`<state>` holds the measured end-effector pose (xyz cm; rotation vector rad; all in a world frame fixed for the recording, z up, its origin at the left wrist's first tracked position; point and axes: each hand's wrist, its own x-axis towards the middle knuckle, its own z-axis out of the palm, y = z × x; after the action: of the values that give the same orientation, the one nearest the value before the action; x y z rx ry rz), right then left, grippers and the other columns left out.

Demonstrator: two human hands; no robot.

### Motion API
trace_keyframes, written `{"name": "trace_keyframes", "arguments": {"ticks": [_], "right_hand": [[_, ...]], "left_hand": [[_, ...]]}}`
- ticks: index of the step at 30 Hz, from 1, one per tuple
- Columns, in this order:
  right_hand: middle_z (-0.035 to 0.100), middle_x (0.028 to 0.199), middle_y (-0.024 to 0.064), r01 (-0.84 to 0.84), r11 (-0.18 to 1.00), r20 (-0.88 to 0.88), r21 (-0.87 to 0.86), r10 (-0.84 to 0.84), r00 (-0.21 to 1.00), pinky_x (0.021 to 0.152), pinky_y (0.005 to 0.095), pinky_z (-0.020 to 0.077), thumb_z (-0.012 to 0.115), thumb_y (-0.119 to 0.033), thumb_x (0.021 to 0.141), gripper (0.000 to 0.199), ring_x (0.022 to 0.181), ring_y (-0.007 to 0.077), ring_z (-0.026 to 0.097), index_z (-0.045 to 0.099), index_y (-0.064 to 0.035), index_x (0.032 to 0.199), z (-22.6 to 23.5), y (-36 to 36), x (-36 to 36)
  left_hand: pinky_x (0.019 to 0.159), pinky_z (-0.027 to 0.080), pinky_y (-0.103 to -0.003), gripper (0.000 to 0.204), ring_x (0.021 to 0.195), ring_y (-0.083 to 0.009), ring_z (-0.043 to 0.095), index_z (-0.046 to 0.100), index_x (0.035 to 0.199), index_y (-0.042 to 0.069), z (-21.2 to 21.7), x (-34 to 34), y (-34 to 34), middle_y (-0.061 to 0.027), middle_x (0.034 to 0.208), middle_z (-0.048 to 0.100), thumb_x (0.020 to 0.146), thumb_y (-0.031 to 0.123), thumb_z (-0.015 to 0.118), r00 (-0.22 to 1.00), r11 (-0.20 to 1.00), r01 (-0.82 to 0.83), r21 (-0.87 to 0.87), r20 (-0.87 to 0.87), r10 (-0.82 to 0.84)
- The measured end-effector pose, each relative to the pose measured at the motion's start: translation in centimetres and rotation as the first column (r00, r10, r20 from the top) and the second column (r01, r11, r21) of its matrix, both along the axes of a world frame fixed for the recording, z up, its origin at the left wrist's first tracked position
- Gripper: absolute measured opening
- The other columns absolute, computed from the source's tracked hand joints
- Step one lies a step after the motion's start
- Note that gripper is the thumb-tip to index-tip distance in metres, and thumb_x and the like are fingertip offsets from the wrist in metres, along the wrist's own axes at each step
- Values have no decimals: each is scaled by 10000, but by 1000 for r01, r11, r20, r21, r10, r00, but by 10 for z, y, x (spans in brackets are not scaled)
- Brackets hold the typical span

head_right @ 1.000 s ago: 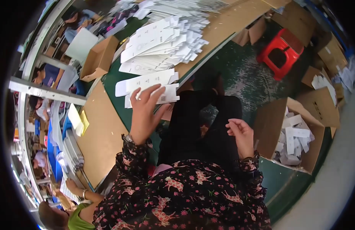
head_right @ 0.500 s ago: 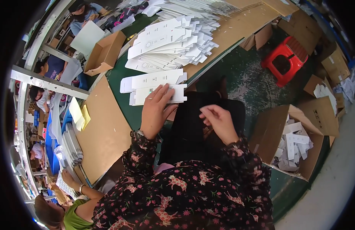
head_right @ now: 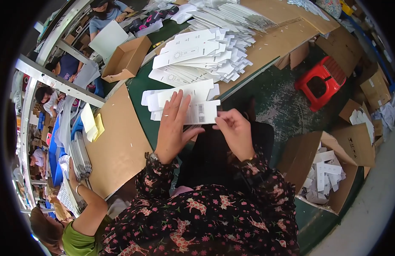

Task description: The person folds paper boxes by hand, inserts paper dividers into them, and places the assembled units into a cardboard box.

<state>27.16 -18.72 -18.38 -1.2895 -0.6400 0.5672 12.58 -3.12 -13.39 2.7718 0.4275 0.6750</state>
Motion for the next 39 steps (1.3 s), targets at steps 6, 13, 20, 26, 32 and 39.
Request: {"name": "trace_keyframes", "arguments": {"ticks": [6,13,20,26,32,39], "right_hand": [[690,1129,199,-156,982,-138,107,170,976,803,361,601,589,86,966,110,922,215,707,520,1,961,38,-69,-8],[695,1145,140,0,996,-246,90,23,969,861,323,577,580,118,929,278,953,168,695,602,19,1188,60,-118,-13],[710,1189,94,-57,985,-134,-163,35,990,897,295,565,598,122,918,451,1010,113,686,605,20,1358,58,-138,12],[727,1142,69,-115,956,-103,-269,91,991,899,295,565,606,122,918,389,1021,108,685,643,23,1293,45,-151,15],[724,1149,70,-155,962,-79,-223,141,987,948,278,538,656,111,906,366,1095,125,668,649,17,1260,45,-152,21],[649,1301,92,49,995,-337,83,-18,941,1010,309,521,735,74,889,525,1220,170,626,544,24,1376,30,-125,-7]], "left_hand": [[1248,151,-620,1278,1531,-401,326,235,1628,-13,46,-3,-26,-233,1635,333,669,479,923,992,994,95,45,-83,-91],[1239,176,-592,1362,1440,-390,390,256,1588,-86,37,0,-76,-235,1491,415,596,564,927,954,962,267,-60,-125,-272],[1245,178,-573,1313,1440,-366,394,243,1601,-68,-3,8,-110,-203,1484,425,632,496,926,917,913,379,-149,-71,-392],[1232,242,-550,1254,1420,-379,407,267,1591,-55,-18,8,-114,-209,1468,435,638,397,946,900,902,411,-134,-94,-425],[1116,423,-487,1028,1271,-384,541,461,1462,-25,-30,17,-110,-199,1337,548,626,311,955,881,844,471,-257,82,-467],[1033,491,-473,863,1172,-419,609,541,1357,-10,-19,32,-101,-208,1243,623,655,279,950,968,706,251,-662,158,-196]]}}
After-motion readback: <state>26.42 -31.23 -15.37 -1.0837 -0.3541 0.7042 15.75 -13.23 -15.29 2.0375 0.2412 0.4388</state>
